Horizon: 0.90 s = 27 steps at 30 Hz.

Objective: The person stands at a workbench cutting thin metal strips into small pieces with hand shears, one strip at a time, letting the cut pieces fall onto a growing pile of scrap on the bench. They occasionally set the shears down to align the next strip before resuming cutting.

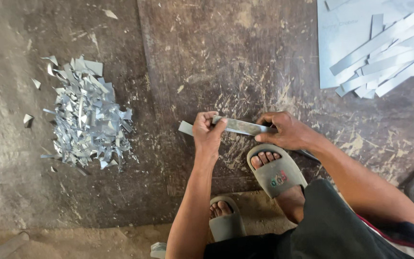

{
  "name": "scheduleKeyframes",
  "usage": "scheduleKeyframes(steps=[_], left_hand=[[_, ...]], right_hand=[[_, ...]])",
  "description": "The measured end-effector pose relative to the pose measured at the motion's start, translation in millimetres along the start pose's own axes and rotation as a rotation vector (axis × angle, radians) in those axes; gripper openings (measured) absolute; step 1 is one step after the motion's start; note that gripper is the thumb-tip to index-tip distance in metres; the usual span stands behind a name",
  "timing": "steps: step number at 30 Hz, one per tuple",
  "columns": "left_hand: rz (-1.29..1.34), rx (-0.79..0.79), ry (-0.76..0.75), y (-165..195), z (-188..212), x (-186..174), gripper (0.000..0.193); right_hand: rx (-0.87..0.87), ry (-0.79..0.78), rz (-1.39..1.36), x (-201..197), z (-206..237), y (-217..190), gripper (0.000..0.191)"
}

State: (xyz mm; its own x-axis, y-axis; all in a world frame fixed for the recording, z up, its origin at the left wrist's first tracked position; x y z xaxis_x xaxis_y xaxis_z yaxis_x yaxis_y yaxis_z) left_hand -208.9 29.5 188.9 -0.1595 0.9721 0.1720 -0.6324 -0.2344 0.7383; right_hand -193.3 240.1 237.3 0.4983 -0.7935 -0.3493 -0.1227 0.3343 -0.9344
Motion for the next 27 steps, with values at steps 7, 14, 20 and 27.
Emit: scheduleKeyframes(steps=[7, 14, 20, 27], left_hand=[[-0.881, 0.661, 0.099, 72, 70, 66, 0.06], [-1.38, 0.753, -0.163, 57, 81, 119, 0.043], [-0.953, 0.519, -0.118, 46, 49, 96, 0.043], [-0.74, 0.695, -0.051, 56, 34, 113, 0.035]], right_hand=[[0.085, -0.001, 0.103, -7, -1, 5, 0.017], [-0.039, 0.074, 0.212, -37, -14, -17, 0.027], [0.05, 0.518, 0.053, -103, 20, -30, 0.039], [-0.007, 0.504, 0.097, -56, -1, -30, 0.038]])
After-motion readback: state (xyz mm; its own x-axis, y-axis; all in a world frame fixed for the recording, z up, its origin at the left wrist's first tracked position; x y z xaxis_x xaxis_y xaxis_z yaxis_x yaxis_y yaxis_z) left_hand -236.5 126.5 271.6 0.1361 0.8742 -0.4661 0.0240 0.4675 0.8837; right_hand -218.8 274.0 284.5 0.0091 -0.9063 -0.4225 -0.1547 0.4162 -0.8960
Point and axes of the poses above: each hand's wrist, its own z-axis away from the middle knuckle, its own x-axis out of the palm, y = z × x, the point moved 10 cm from there along -z, towards the middle knuckle, and after that the axes turned 15 degrees about -x, right-handed, at the moved point
